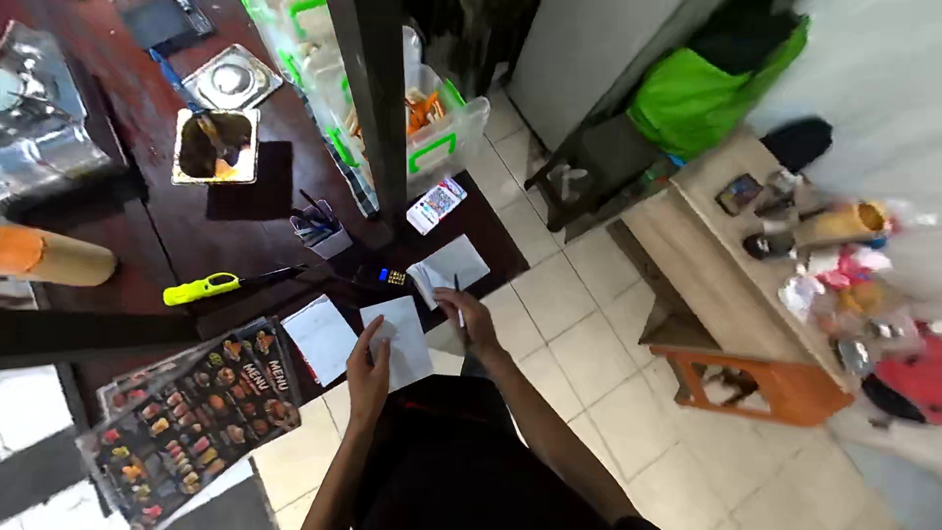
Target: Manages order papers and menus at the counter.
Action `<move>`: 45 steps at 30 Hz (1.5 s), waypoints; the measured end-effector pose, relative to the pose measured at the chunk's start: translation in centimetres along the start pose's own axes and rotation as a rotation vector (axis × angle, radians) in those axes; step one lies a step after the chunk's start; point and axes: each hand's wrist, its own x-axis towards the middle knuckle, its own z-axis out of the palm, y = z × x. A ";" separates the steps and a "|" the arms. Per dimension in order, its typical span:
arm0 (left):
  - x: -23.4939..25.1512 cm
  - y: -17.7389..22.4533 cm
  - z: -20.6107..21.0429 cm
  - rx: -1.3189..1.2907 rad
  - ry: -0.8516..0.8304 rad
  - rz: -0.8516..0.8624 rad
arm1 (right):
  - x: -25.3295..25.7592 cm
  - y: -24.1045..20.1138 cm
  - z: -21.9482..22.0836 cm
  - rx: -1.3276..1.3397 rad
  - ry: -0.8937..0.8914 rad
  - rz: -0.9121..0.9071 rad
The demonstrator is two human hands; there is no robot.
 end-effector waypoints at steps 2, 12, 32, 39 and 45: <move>-0.7 0.3 1.6 0.013 0.149 -0.047 | 2.8 2.3 -0.5 -0.129 -0.119 -0.148; -5.9 3.2 14.2 -0.206 0.683 -0.341 | 8.5 7.7 -4.9 -0.133 -0.441 -0.448; 0.8 4.0 18.3 -0.141 0.186 -0.145 | 9.3 9.4 -9.1 0.408 -0.082 -0.050; 4.5 0.5 21.6 -0.172 0.322 -0.010 | 10.3 9.6 -9.9 0.603 -0.254 0.101; 6.6 1.0 22.1 0.063 0.449 0.048 | 13.1 9.1 -10.1 0.467 -0.367 0.062</move>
